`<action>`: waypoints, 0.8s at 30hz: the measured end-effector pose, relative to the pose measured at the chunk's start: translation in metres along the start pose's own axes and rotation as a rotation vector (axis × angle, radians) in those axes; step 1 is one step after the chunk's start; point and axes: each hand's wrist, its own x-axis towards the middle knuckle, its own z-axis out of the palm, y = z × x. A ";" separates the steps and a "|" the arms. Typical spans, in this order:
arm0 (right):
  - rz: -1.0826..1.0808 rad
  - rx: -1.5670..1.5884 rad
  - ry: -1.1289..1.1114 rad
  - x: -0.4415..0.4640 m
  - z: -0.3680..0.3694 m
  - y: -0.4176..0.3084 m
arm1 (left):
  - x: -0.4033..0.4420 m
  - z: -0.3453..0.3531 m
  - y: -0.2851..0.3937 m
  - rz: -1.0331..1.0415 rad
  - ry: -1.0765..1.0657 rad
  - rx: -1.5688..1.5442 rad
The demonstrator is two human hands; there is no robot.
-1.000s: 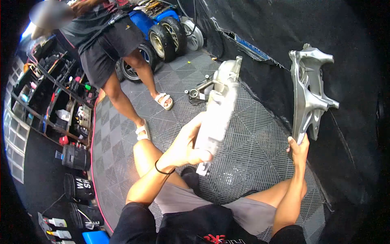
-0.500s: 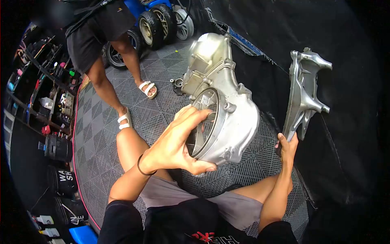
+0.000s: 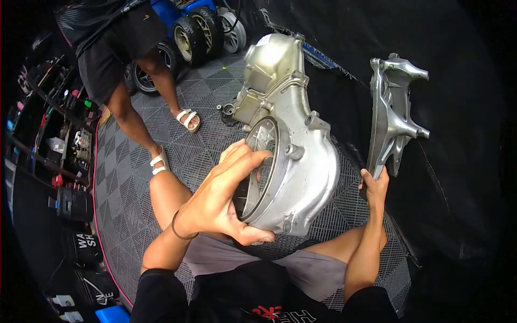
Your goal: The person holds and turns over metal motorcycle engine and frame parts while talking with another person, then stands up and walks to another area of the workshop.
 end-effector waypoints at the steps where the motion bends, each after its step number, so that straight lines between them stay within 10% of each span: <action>1: -0.001 0.003 0.000 0.000 0.000 -0.001 | 0.000 0.001 0.000 0.007 0.002 0.003; 24: -0.008 0.004 0.012 0.001 0.002 -0.002 | 0.002 0.012 0.005 -0.067 -0.147 0.129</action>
